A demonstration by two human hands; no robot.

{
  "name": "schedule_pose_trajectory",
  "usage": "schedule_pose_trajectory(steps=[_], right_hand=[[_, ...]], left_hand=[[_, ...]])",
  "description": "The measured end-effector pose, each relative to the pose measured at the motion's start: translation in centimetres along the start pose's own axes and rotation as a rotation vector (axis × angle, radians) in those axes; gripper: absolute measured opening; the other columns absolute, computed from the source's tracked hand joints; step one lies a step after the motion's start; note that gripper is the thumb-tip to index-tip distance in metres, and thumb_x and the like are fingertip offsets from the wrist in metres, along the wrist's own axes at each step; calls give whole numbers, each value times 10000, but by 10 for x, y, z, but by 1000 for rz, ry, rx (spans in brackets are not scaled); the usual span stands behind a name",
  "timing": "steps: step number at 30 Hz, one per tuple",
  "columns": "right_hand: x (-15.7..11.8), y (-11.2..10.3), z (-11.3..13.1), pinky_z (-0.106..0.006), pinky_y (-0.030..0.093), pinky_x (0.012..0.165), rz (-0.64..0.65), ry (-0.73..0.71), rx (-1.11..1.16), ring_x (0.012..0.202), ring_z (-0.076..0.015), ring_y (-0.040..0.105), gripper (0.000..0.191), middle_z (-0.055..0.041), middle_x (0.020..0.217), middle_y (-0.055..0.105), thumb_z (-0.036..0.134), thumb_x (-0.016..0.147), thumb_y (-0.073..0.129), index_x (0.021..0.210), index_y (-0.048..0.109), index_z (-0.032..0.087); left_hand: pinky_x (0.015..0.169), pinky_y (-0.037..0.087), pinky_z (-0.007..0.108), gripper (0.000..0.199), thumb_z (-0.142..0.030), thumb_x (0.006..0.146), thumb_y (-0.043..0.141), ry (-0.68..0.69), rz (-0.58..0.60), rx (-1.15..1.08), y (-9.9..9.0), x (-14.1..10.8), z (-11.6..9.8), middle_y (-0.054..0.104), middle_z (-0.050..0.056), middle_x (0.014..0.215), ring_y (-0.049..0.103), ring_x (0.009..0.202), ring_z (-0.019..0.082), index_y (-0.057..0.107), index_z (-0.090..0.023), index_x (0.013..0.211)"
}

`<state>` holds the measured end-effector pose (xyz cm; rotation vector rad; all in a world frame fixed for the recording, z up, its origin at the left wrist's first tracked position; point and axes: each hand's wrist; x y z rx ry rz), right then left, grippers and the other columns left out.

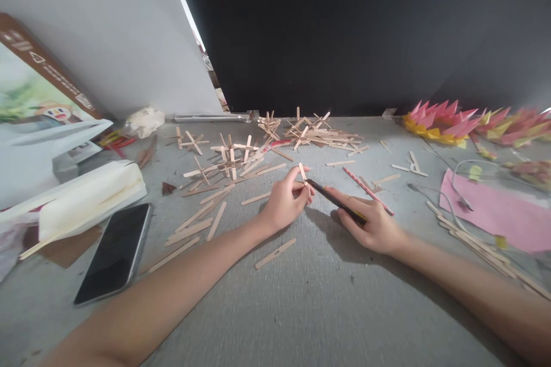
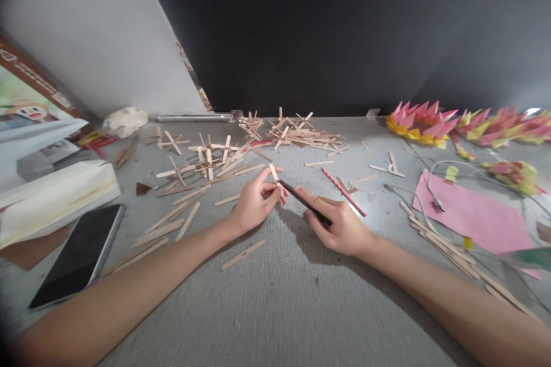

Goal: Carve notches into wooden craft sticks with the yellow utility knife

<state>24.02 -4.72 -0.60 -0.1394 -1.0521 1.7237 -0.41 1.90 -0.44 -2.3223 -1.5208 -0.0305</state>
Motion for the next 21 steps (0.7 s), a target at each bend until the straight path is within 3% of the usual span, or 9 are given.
schedule_pose_trajectory(steps=[2, 5, 12, 14, 16, 18, 21], right_hand=[[1, -1, -2, -308, 628, 947, 7, 12, 35, 1065, -202, 787, 575, -109, 1315, 772, 255, 1067, 500, 1640, 471, 225], [4, -4, -3, -398, 556, 1130, -4, 34, 97, 1361, -263, 664, 541, -94, 1496, 671, 273, 1063, 516, 1603, 529, 246], [8, -8, -6, -530, 529, 1152, -12, 165, 313, 1397, -326, 622, 479, -64, 1489, 672, 381, 1057, 590, 1530, 623, 309], [10, -10, -6, -528, 529, 1140, -10, 197, 345, 1349, -326, 644, 489, -84, 1344, 759, 425, 1046, 604, 1511, 647, 281], [12, -12, -5, -515, 518, 1141, 3, 218, 370, 1198, -296, 706, 514, -78, 1018, 824, 452, 1040, 601, 1501, 658, 232], [14, -14, -4, -497, 511, 1133, 22, 235, 396, 952, -247, 729, 530, -18, 688, 727, 453, 1041, 588, 1497, 660, 191], [15, -17, -4, -451, 556, 1011, 34, 280, 436, 655, -184, 602, 524, 49, 514, 543, 430, 1030, 597, 1485, 670, 180]], left_hand=[[688, 563, 273, 401, -442, 1049, 575, -18, 20, -52, -1, 1, -1, 757, 44, 841, 718, 689, 163, 504, -193, 1356], [663, 543, 260, 428, -477, 1038, 600, -38, 37, -125, -1, 2, -2, 741, 47, 830, 693, 684, 156, 505, -189, 1340], [673, 528, 256, 505, -497, 1008, 663, -54, 56, -260, -1, 4, -1, 730, 45, 828, 668, 683, 142, 507, -172, 1362], [673, 528, 258, 532, -511, 1004, 667, -57, 56, -272, -1, 5, 0, 729, 45, 831, 666, 677, 142, 506, -170, 1379], [677, 532, 262, 557, -523, 1001, 667, -65, 59, -281, -1, 5, 0, 728, 44, 830, 664, 671, 142, 499, -167, 1396], [685, 537, 268, 579, -531, 998, 670, -77, 65, -293, -1, 5, 0, 728, 46, 834, 663, 668, 142, 492, -164, 1409], [692, 533, 270, 592, -526, 1002, 669, -89, 84, -313, -2, 6, -1, 729, 51, 843, 664, 677, 143, 483, -162, 1430]])
Point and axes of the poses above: each hand's wrist, its own x-axis towards the middle knuckle, its own y-axis out of the palm, z = x × y
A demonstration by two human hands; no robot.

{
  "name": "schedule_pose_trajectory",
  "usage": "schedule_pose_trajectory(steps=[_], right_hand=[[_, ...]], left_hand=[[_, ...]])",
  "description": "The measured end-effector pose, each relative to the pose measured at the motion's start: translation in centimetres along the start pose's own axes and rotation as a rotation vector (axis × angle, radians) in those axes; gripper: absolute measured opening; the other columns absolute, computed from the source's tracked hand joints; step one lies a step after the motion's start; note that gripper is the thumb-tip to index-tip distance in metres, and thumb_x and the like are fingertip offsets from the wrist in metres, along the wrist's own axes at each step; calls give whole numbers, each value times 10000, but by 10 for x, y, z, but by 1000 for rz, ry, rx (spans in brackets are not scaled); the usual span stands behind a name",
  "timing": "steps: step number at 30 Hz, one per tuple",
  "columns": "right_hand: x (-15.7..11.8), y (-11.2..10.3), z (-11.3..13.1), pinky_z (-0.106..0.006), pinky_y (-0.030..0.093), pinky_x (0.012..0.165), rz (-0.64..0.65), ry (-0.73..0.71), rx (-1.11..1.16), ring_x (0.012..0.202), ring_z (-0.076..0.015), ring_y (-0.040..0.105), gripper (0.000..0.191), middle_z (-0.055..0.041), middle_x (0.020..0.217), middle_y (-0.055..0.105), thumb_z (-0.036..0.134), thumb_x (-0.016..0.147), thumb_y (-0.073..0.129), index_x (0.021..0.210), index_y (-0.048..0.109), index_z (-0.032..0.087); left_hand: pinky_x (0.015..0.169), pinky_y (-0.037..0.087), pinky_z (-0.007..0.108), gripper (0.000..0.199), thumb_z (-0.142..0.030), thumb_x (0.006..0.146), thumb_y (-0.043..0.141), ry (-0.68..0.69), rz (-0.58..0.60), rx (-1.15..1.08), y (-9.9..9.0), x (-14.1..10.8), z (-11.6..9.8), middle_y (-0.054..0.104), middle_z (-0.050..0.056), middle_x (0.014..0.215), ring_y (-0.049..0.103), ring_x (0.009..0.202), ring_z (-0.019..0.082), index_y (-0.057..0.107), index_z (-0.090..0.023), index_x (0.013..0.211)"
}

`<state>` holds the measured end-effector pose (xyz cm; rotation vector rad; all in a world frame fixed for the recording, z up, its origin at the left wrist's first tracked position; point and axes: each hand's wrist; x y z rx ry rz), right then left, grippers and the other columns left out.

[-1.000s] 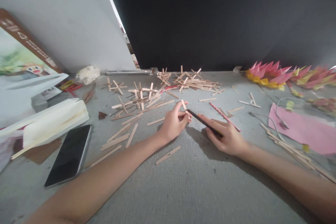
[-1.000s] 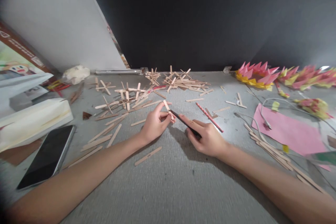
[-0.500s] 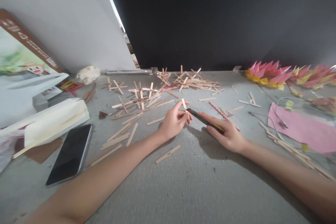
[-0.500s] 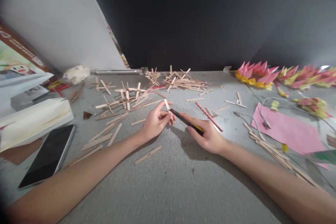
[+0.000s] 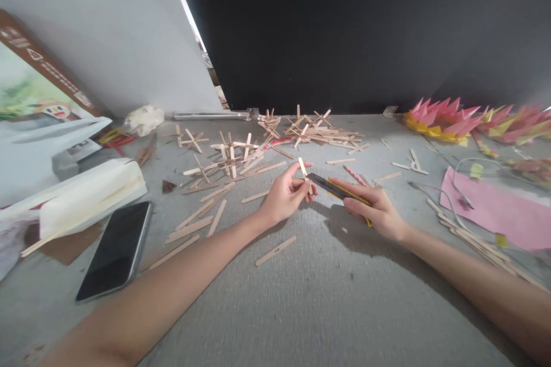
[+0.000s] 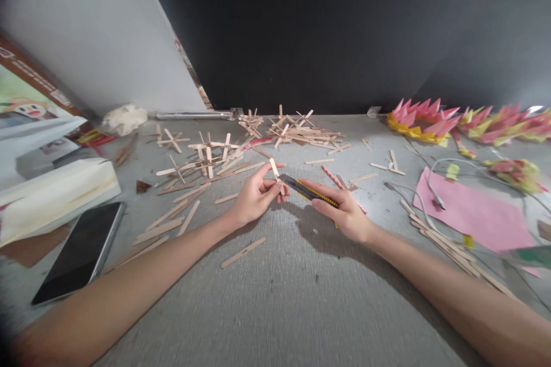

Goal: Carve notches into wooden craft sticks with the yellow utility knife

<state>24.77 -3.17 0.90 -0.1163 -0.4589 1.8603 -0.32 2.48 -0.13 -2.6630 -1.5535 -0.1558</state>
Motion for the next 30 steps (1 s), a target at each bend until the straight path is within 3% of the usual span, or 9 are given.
schedule_pose_trajectory(steps=[3, 5, 7, 15, 22, 30], right_hand=[[-1, -1, -1, -353, 560, 740, -1, 80, 72, 560, -151, 469, 554, 63, 518, 477, 435, 1016, 604, 1509, 645, 185], [-1, 0, -3, -292, 469, 585, 5, 132, 147, 538, -140, 411, 589, 68, 527, 441, 444, 1009, 604, 1533, 616, 174], [-1, 0, -4, -269, 378, 526, 14, 164, 214, 521, -129, 367, 606, 76, 528, 409, 445, 1000, 610, 1538, 607, 166], [3, -3, -5, -278, 329, 514, 15, 214, 326, 497, -120, 345, 591, 78, 536, 391, 402, 978, 620, 1517, 629, 160], [5, -4, -8, -250, 230, 485, 19, 330, 528, 516, -104, 312, 734, 78, 593, 387, 375, 920, 689, 1583, 535, 102], [7, -7, -9, -237, 211, 479, 32, 371, 624, 517, -101, 297, 729, 83, 591, 359, 342, 913, 704, 1584, 535, 112]], left_hand=[[677, 516, 262, 578, -494, 1004, 676, -7, 24, -30, -2, 1, 0, 730, 52, 843, 654, 674, 135, 485, -161, 1437], [667, 506, 257, 563, -464, 1003, 682, -6, 41, -59, -3, 1, 0, 730, 50, 836, 642, 663, 126, 488, -159, 1435], [663, 503, 257, 547, -441, 1004, 683, -5, 51, -80, -4, 2, -1, 732, 50, 830, 636, 656, 122, 493, -155, 1429], [643, 492, 254, 517, -409, 998, 687, -29, 65, -97, -5, 3, -2, 743, 51, 824, 622, 640, 117, 502, -152, 1407], [639, 493, 257, 519, -393, 985, 693, -40, 56, -98, -4, 4, -3, 742, 47, 810, 625, 633, 116, 510, -147, 1403], [648, 511, 263, 550, -399, 992, 690, -39, 54, -84, -5, 3, -3, 758, 60, 833, 643, 653, 125, 509, -144, 1444]])
Point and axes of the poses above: each hand's wrist, its own x-axis towards the middle knuckle, its own y-axis out of the palm, z = x × y
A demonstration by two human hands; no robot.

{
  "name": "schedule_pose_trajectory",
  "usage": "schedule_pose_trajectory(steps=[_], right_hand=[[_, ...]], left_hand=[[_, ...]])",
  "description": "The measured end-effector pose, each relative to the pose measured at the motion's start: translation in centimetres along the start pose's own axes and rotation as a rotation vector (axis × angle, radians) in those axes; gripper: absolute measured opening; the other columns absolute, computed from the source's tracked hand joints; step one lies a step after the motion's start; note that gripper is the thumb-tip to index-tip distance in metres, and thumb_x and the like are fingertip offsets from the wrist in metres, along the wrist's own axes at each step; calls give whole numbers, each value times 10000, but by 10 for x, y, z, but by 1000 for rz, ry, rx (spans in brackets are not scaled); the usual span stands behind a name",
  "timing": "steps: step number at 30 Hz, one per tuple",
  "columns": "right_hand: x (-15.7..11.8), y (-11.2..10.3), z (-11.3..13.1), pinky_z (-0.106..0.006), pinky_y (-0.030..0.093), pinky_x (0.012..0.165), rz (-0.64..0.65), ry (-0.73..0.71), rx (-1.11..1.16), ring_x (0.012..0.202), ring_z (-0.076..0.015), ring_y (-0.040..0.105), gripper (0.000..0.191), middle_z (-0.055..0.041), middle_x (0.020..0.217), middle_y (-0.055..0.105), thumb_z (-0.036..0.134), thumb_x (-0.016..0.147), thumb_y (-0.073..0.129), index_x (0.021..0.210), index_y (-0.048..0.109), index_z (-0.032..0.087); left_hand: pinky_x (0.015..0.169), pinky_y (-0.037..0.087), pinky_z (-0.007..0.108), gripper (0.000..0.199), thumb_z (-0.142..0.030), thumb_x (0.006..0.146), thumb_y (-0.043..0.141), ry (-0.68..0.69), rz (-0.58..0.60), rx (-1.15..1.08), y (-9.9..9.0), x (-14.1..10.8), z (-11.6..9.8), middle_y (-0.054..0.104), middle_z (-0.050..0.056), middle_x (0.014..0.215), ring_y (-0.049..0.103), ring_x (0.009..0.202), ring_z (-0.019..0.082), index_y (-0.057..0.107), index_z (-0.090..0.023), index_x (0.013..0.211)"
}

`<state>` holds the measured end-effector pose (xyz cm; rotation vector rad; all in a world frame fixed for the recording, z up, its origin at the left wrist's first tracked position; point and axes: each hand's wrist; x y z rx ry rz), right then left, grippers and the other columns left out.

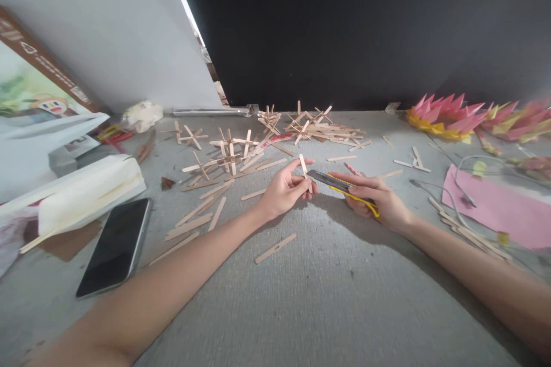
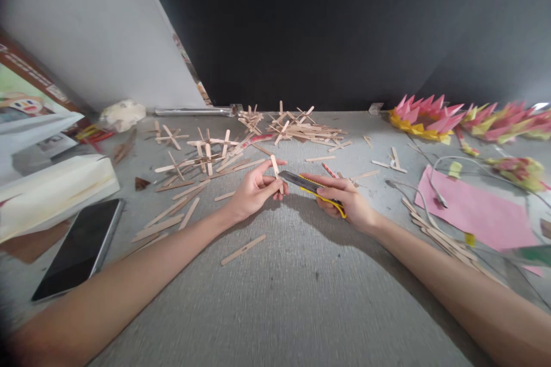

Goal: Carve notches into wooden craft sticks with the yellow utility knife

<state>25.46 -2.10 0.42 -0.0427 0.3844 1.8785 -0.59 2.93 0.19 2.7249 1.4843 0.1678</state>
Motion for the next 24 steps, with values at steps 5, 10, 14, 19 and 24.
schedule_pose_trajectory(steps=[5, 10, 14, 19, 24], right_hand=[[4, -5, 1, -232, 185, 459, 25, 35, 31, 512, -103, 274, 708, 81, 599, 352, 309, 920, 677, 1586, 529, 119], [5, -5, 5, -227, 177, 443, 22, 84, 53, 505, -102, 263, 739, 81, 597, 352, 323, 921, 662, 1607, 493, 111], [5, -2, 12, -223, 153, 450, 27, 126, 73, 504, -92, 225, 761, 80, 611, 358, 336, 914, 672, 1619, 476, 125], [5, -2, 11, -228, 165, 442, 30, 98, 37, 501, -102, 239, 710, 74, 603, 358, 364, 919, 656, 1574, 540, 115], [-3, -1, -4, -256, 385, 490, -90, -188, -272, 489, -121, 379, 592, 73, 539, 410, 413, 982, 639, 1521, 622, 170]], left_hand=[[640, 511, 263, 560, -411, 994, 690, -2, -11, 12, -1, 0, 3, 752, 58, 833, 644, 652, 126, 506, -148, 1453], [643, 516, 275, 555, -407, 992, 686, 1, -16, 12, -2, 1, 6, 753, 52, 827, 646, 646, 130, 509, -161, 1457], [651, 517, 274, 555, -400, 990, 684, 2, -8, 6, -2, 1, 6, 757, 51, 831, 649, 646, 128, 511, -159, 1458], [645, 503, 257, 550, -398, 992, 693, 19, -2, -2, -1, 0, 4, 756, 57, 841, 648, 655, 125, 501, -159, 1448], [654, 497, 248, 572, -414, 992, 700, 18, -47, 3, 1, 0, 3, 754, 52, 835, 640, 646, 119, 482, -163, 1458]])
Point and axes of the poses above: each hand's wrist, its own x-axis towards the middle knuckle, its own y-axis out of the palm, z = x × y
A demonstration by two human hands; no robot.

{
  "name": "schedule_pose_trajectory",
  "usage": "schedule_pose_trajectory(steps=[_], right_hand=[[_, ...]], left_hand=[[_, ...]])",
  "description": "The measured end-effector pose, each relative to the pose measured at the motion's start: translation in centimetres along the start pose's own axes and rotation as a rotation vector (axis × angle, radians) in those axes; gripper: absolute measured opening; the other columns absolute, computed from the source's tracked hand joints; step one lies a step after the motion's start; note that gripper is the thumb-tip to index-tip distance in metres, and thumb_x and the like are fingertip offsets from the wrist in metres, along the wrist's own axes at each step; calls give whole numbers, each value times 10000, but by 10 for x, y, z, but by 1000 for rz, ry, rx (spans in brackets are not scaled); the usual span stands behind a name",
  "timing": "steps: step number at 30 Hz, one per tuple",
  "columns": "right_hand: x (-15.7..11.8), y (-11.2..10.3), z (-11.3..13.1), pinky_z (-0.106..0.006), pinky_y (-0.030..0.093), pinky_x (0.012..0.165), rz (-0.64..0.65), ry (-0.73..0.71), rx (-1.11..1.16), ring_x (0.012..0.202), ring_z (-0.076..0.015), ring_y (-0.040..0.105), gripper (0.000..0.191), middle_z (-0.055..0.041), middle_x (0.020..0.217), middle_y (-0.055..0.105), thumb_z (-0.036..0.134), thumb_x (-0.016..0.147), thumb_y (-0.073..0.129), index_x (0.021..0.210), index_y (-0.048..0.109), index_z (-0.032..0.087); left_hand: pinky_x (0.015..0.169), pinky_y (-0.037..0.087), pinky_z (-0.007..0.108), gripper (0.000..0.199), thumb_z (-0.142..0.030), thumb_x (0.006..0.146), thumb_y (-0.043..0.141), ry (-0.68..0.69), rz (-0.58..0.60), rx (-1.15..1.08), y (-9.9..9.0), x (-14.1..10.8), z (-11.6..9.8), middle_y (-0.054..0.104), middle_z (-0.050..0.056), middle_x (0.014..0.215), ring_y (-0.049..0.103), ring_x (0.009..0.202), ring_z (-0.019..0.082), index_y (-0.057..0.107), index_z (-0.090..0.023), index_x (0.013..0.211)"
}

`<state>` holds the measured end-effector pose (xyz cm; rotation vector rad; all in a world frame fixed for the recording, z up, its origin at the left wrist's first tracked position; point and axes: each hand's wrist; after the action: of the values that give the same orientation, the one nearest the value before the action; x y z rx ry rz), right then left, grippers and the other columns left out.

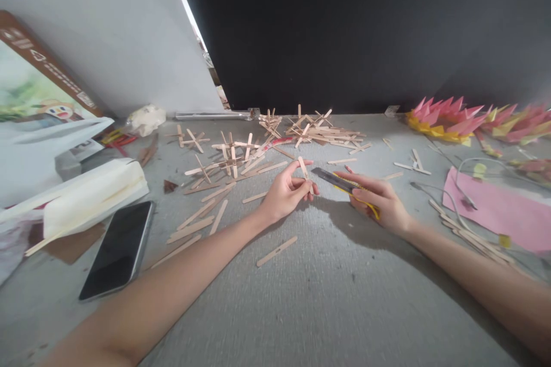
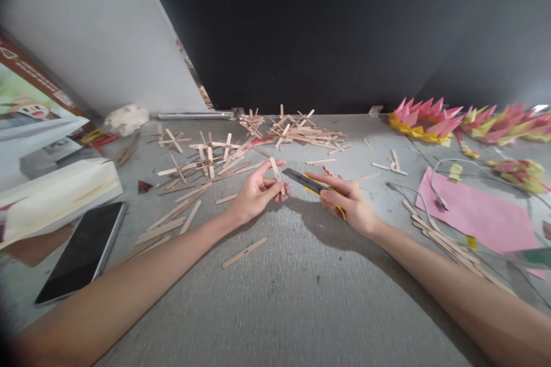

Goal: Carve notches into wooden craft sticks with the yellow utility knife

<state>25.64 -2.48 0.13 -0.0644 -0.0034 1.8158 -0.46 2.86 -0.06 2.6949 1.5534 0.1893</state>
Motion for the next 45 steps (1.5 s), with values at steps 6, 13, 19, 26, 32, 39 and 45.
schedule_pose_trajectory(steps=[6, 13, 19, 26, 32, 39, 45], right_hand=[[-3, 3, 0, -561, 436, 1215, 2, -351, -485, 1266, -320, 699, 471, -61, 953, 819, 459, 1037, 590, 1461, 693, 283], [0, 2, -4, -627, 266, 1313, 16, -425, -558, 1413, -331, 616, 453, -63, 1437, 713, 392, 1080, 548, 1518, 633, 310], [0, 3, -5, -556, 425, 1254, 22, -429, -575, 1413, -325, 617, 468, -64, 1481, 682, 380, 1084, 532, 1539, 610, 301], [-7, 6, -5, -557, 406, 1268, 37, -500, -778, 1330, -296, 686, 527, -38, 1376, 754, 303, 1083, 485, 1610, 513, 304], [-20, 18, 5, -369, 662, 930, 17, -445, -862, 935, -234, 817, 565, -65, 1220, 812, 291, 1062, 498, 1627, 490, 284], [-24, 24, 7, -332, 659, 893, 26, -377, -800, 1026, -236, 807, 529, -100, 1387, 744, 305, 1091, 459, 1616, 488, 256], [-18, 19, -2, -354, 613, 1029, 30, -421, -715, 1251, -243, 732, 509, -75, 1485, 684, 320, 1104, 454, 1609, 498, 271]], left_hand=[[683, 509, 255, 622, -469, 980, 710, -6, -16, 42, 1, -2, 0, 751, 56, 853, 656, 677, 133, 468, -171, 1469], [676, 509, 253, 573, -437, 982, 702, -3, -23, 39, 1, -1, -1, 749, 55, 855, 652, 671, 132, 476, -181, 1443], [660, 497, 246, 555, -418, 976, 698, -6, -39, 60, 3, -1, -2, 750, 57, 849, 654, 667, 135, 480, -178, 1427], [668, 525, 246, 546, -429, 982, 660, 12, -63, 171, 3, -3, 2, 739, 34, 821, 654, 646, 132, 492, -178, 1436], [704, 536, 260, 497, -324, 991, 584, 54, -95, 437, 2, -4, 6, 759, 14, 801, 671, 659, 145, 509, -184, 1461], [702, 517, 252, 520, -300, 989, 570, 79, -65, 523, 4, -7, 2, 772, 6, 808, 680, 661, 143, 493, -190, 1492], [723, 530, 255, 486, -327, 1011, 551, 64, -82, 403, 6, -6, 5, 765, 25, 832, 673, 667, 138, 498, -183, 1472]])
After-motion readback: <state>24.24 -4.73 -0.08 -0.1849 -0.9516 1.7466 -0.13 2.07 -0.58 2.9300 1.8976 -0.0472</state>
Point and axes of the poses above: each hand's wrist, its own x-axis towards the middle knuckle, its own y-axis out of the palm, z = x × y
